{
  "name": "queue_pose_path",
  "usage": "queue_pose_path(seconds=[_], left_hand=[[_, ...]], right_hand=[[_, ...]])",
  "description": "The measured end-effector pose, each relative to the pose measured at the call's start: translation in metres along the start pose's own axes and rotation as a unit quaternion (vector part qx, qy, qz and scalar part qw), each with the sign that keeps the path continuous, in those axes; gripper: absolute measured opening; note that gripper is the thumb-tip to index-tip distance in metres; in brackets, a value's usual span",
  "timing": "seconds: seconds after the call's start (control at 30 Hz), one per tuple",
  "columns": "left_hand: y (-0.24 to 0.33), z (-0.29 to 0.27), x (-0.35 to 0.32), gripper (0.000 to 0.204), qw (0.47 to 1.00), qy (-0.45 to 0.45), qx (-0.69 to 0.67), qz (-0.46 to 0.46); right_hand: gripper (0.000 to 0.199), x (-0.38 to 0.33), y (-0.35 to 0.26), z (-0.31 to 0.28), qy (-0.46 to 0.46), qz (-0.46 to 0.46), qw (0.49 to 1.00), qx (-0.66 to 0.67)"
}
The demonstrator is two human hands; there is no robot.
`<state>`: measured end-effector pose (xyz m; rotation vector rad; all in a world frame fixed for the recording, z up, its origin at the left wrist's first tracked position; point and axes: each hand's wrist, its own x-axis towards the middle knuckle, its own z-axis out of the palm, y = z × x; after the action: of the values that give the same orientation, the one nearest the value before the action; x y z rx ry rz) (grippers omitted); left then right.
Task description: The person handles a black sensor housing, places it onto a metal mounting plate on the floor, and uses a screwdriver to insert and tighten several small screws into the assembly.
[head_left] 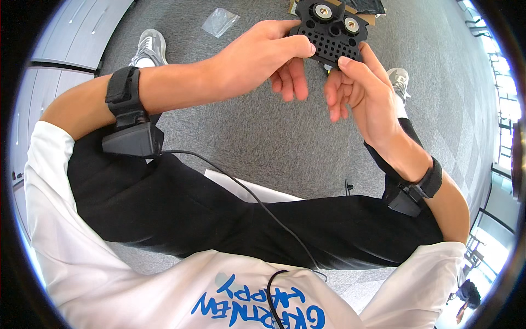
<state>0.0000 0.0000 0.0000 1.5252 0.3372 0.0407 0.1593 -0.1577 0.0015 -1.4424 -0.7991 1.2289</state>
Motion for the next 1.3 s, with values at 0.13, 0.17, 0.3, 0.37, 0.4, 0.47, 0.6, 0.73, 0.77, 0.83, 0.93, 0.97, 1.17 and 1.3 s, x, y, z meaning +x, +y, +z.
queue_pose_path(seconds=[0.13,0.17,0.3,0.37,0.4,0.47,0.6,0.73,0.77,0.83,0.93,0.97,1.17,1.3], left_hand=[[-0.003,0.003,0.002,0.036,1.0,0.009,0.015,-0.004],[-0.005,0.003,0.003,0.036,1.0,0.012,0.019,-0.008],[-0.002,0.003,0.003,0.036,1.0,0.013,0.01,-0.012],[-0.003,0.001,0.003,0.036,1.0,0.014,0.001,-0.016],[-0.005,0.001,0.004,0.036,1.0,0.013,0.001,-0.016],[-0.008,0.004,0.005,0.04,1.0,0.026,0.015,-0.004],[-0.012,0.001,0.007,0.043,0.999,0.018,-0.045,-0.026],[-0.008,-0.003,0.004,0.046,0.999,0.007,-0.03,-0.037],[-0.007,-0.003,0.004,0.045,0.999,0.022,-0.02,-0.04],[-0.005,-0.001,0.004,0.043,0.999,0.031,-0.016,-0.038],[-0.004,-0.001,0.003,0.039,0.998,0.038,-0.016,-0.036],[-0.003,-0.001,0.003,0.037,0.999,0.035,-0.021,-0.036],[-0.004,-0.001,0.002,0.037,0.996,0.025,-0.039,-0.079],[-0.011,-0.003,0.008,0.039,0.992,0.003,-0.085,-0.089]], right_hand=[[0.03,0.001,0.007,0.0,0.01,-0.007,1.0,0.02],[0.029,0.001,0.008,0.0,0.009,-0.006,1.0,0.024],[0.029,0.002,0.007,-0.001,0.009,-0.001,1.0,0.024],[0.029,0.003,0.006,0.0,0.001,-0.002,0.999,0.032],[0.029,0.003,0.007,0.0,0.002,-0.002,0.999,0.032],[0.032,0.004,0.009,0.0,0.002,-0.006,1.0,0.023],[0.034,0.006,0.012,-0.005,-0.023,-0.013,0.998,0.06],[0.034,0.006,0.011,-0.005,-0.025,0.003,0.998,0.057],[0.033,0.006,0.01,-0.003,-0.016,0.002,0.999,0.045],[0.031,0.004,0.003,-0.001,-0.011,0.008,0.999,0.035],[0.028,0.002,0.0,0.0,0.0,0.017,0.999,0.028],[0.027,0.002,-0.001,0.001,0.006,0.021,0.999,0.03],[0.025,0.001,0.004,-0.001,-0.002,0.042,0.998,0.051],[0.029,0.002,0.011,-0.004,-0.006,0.045,0.996,0.078]])
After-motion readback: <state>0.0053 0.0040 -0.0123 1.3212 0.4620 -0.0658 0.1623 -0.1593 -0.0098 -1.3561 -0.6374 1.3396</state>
